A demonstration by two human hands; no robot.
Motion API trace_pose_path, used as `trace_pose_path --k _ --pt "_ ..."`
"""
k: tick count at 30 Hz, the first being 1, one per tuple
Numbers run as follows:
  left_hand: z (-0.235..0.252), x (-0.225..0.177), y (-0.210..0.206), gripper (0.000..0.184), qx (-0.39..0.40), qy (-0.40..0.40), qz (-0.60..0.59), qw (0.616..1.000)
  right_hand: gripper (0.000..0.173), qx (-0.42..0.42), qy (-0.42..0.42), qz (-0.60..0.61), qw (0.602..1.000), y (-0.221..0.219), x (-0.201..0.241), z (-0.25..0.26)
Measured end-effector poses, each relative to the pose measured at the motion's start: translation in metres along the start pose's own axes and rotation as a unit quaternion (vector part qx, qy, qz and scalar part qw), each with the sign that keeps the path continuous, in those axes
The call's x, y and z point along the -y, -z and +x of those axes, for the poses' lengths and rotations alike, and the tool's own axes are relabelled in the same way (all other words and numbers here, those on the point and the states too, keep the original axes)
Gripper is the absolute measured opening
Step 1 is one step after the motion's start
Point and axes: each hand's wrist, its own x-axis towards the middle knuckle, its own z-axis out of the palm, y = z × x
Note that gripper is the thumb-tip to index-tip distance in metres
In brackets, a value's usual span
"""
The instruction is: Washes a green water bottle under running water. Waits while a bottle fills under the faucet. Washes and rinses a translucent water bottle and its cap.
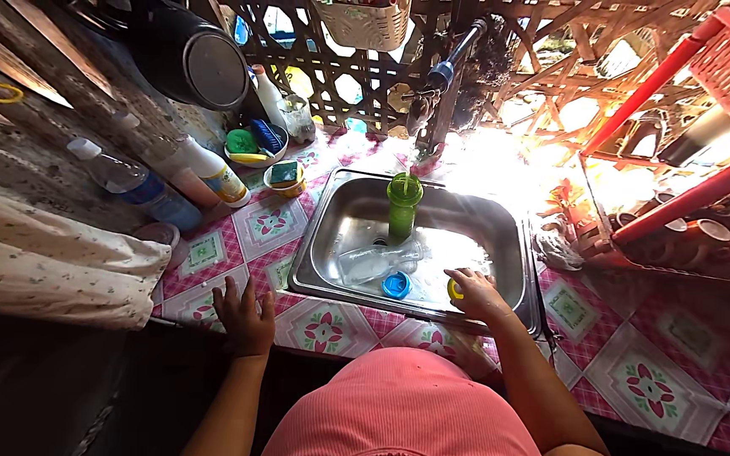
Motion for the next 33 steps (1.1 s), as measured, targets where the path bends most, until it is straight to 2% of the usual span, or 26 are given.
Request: trace_pose_path --k 7,15,26,33 --pt "0.0 -0.002 0.001 0.061 0.013 0.007 0.009 1.0 0.073 -0.003 0.002 0.004 1.0 0.001 0.0 -0.001" --pt "0.004 -0.014 0.007 0.062 0.071 0.007 0.093 0.993 0.073 -0.004 0.0 0.003 1.0 0.0 0.0 -0.003" --pt "0.005 -0.012 0.004 0.062 0.067 0.002 0.073 0.995 0.073 -0.001 0.003 -0.007 1.0 0.002 0.002 -0.003" --pt "0.003 -0.014 0.005 0.06 0.094 0.028 0.097 0.99 0.075 -0.004 -0.001 -0.003 1.0 0.003 0.004 -0.002"
